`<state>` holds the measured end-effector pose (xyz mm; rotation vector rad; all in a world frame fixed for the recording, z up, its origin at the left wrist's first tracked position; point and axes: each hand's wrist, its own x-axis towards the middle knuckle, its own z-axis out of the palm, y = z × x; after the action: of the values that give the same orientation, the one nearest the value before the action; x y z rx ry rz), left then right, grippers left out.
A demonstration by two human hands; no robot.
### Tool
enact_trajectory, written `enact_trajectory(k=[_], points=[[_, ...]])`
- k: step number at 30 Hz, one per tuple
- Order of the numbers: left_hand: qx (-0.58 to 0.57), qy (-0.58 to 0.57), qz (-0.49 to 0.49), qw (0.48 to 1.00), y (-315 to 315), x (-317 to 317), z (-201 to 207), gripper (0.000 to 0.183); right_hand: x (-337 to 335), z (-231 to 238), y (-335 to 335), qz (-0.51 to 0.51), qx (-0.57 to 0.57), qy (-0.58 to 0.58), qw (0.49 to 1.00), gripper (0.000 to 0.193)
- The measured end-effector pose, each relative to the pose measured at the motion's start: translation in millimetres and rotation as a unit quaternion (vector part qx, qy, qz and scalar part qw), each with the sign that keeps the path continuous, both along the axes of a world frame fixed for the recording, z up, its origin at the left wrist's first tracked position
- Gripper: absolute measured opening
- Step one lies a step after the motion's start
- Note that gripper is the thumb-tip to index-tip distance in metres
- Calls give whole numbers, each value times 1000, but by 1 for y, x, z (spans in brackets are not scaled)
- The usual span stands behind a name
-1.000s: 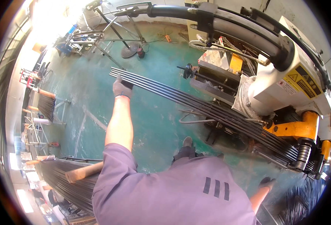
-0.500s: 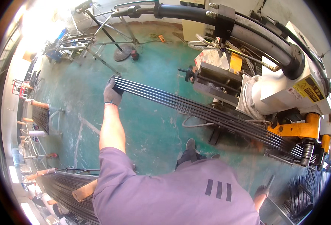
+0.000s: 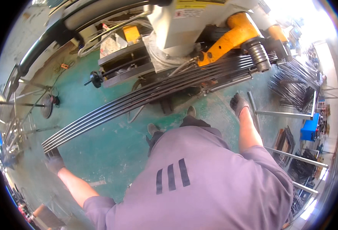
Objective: The person repeatedly picks up bundles of long metal rods from a floor stack, feeds them into a yellow and white bending machine, and removes the bent rods. The person stacks the finished bent rods on a nearby wooden pallet. The process is highly repetitive, involving the same sequence of loading, bending, and stacking.
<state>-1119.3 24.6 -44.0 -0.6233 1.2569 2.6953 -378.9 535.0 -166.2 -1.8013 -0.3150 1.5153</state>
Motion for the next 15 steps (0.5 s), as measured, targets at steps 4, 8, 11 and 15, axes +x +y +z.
enact_trajectory(k=[4, 8, 11, 15], points=[[20, -46, -75, 996, 26, 58, -53, 67, 40, -15, 7, -21, -27, 29, 999, 19], [26, -168, -110, 979, 110, 163, -123, 68, 111, -85, 34, -1, -88, 68, 994, 17], [-1, -219, -143, 965, 184, 248, -166, 67, 170, -154, 77, 22, -123, 80, 989, 19], [-28, -233, -233, 944, 277, 357, -198, 53, 157, -130, 130, 189, -99, -49, 976, 22]])
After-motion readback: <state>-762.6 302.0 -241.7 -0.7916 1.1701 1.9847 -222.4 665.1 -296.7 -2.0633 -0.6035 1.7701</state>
